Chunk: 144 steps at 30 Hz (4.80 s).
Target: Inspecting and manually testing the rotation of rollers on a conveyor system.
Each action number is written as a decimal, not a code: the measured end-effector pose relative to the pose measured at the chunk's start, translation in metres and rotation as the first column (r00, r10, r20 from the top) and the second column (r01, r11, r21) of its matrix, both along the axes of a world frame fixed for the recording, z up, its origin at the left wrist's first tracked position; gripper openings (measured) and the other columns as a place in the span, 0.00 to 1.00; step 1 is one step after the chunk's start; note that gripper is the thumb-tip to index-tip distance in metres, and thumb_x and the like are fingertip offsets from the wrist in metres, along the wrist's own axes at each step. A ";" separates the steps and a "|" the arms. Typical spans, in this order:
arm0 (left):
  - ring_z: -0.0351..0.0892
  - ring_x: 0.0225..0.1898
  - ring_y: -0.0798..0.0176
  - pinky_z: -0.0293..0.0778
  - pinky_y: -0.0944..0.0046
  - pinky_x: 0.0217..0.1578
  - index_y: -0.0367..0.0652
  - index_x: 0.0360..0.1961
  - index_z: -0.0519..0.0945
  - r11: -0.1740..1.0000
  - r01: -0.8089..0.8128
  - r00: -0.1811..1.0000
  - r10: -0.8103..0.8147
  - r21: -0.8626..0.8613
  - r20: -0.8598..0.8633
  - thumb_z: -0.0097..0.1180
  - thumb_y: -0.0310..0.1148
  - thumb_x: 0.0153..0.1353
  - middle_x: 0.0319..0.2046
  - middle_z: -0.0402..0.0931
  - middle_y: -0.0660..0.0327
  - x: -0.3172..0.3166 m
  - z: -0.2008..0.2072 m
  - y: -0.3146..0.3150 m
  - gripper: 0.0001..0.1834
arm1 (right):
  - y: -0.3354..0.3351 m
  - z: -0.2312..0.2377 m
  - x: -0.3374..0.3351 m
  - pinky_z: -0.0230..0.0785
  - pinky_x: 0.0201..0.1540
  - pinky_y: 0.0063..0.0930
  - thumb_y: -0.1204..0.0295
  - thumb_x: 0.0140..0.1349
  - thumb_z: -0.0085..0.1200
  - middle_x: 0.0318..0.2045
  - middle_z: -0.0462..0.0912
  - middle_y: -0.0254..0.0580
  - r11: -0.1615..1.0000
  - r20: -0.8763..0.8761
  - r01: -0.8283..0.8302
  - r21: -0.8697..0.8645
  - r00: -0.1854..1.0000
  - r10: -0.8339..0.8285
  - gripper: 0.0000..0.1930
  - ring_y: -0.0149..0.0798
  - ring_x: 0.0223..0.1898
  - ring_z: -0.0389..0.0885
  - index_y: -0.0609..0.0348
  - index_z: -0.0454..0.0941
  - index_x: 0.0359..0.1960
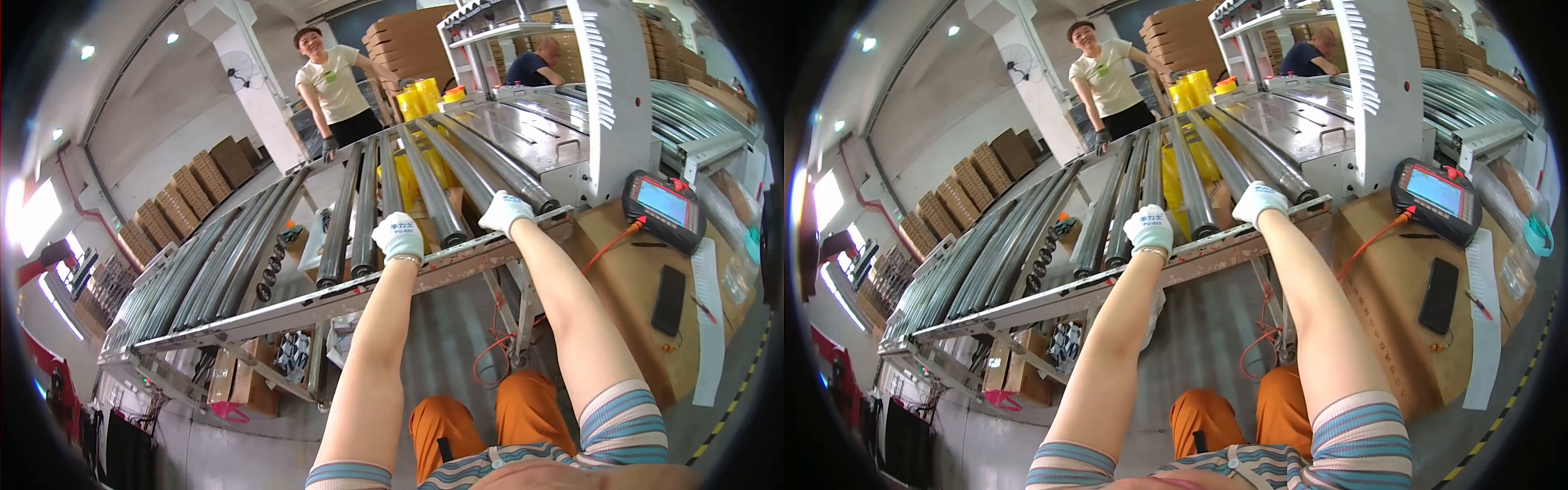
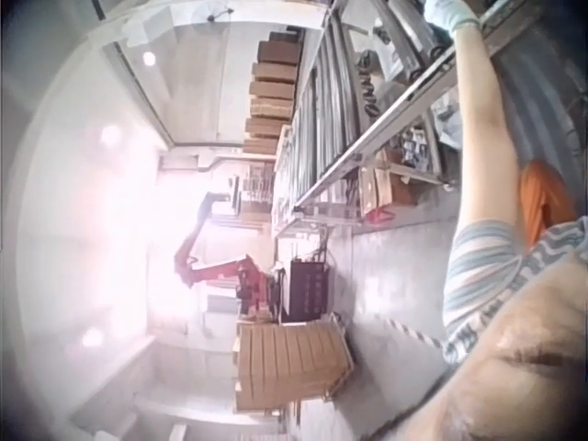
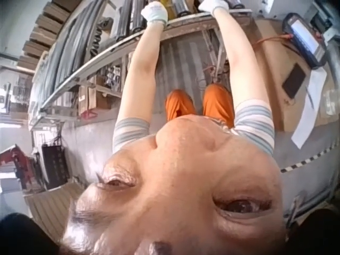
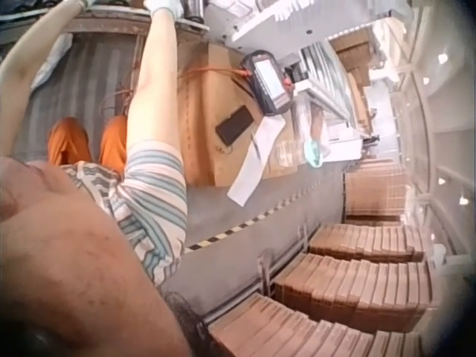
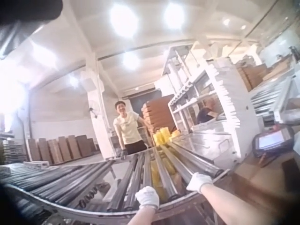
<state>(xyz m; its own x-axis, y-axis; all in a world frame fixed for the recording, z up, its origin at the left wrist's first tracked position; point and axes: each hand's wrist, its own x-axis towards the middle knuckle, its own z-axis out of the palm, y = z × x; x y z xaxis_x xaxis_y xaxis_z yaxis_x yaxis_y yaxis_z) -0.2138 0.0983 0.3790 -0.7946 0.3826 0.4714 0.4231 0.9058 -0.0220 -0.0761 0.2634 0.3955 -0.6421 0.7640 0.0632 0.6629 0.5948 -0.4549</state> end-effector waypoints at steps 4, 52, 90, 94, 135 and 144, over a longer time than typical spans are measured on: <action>0.81 0.48 0.53 0.76 0.53 0.45 0.41 0.55 0.74 0.992 -0.096 0.977 0.079 0.082 0.199 0.52 0.39 0.61 0.46 0.79 0.52 0.000 -0.003 -0.004 0.22 | -0.001 0.002 -0.001 0.72 0.54 0.37 0.61 0.45 0.62 0.48 0.81 0.56 1.000 -0.001 -0.012 -0.023 1.000 0.012 0.30 0.51 0.52 0.81 0.64 0.77 0.51; 0.72 0.54 0.44 0.74 0.49 0.48 0.42 0.63 0.67 0.961 0.110 0.971 -0.050 -0.254 0.232 0.58 0.39 0.57 0.58 0.63 0.55 0.004 0.001 0.002 0.32 | 0.005 0.000 -0.001 0.72 0.53 0.38 0.62 0.46 0.59 0.47 0.83 0.51 0.996 -0.006 -0.036 -0.079 0.999 0.035 0.22 0.50 0.51 0.82 0.58 0.83 0.44; 0.73 0.59 0.49 0.71 0.52 0.56 0.40 0.62 0.65 0.977 -0.184 0.920 0.133 0.108 0.368 0.59 0.43 0.50 0.58 0.71 0.48 0.002 0.005 -0.005 0.38 | 0.003 0.001 0.002 0.72 0.52 0.40 0.62 0.48 0.59 0.45 0.84 0.50 0.996 0.020 -0.059 -0.063 0.998 0.061 0.21 0.51 0.49 0.82 0.57 0.83 0.44; 0.74 0.58 0.49 0.72 0.51 0.55 0.38 0.63 0.61 0.975 -0.192 0.873 0.115 0.116 0.474 0.61 0.44 0.53 0.57 0.71 0.49 -0.002 0.008 -0.006 0.40 | 0.004 0.002 0.002 0.72 0.51 0.40 0.63 0.48 0.59 0.45 0.84 0.51 0.995 0.015 -0.071 -0.064 0.997 0.072 0.21 0.51 0.49 0.82 0.57 0.83 0.44; 0.77 0.56 0.49 0.71 0.55 0.54 0.40 0.53 0.78 0.959 -0.227 0.884 0.129 0.171 0.450 0.55 0.46 0.53 0.53 0.77 0.49 0.004 0.010 -0.009 0.29 | 0.004 0.001 0.000 0.72 0.52 0.40 0.62 0.49 0.57 0.46 0.83 0.51 0.995 0.030 -0.088 -0.037 0.996 0.089 0.21 0.51 0.49 0.82 0.57 0.83 0.45; 0.77 0.56 0.49 0.71 0.55 0.55 0.40 0.52 0.79 0.951 -0.249 0.883 0.146 0.183 0.445 0.55 0.46 0.53 0.53 0.77 0.48 0.006 0.010 -0.008 0.29 | 0.005 0.002 0.000 0.71 0.53 0.41 0.62 0.50 0.57 0.47 0.83 0.51 0.994 0.045 -0.082 -0.066 0.995 0.085 0.21 0.50 0.51 0.81 0.57 0.83 0.45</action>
<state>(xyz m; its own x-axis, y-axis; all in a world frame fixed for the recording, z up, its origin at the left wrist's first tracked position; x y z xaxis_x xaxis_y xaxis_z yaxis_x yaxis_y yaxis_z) -0.2083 0.0899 0.3891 -0.9844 0.1194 0.1294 0.1568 0.9290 0.3353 -0.0758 0.2679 0.3980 -0.7052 0.7088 -0.0167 0.6339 0.6197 -0.4628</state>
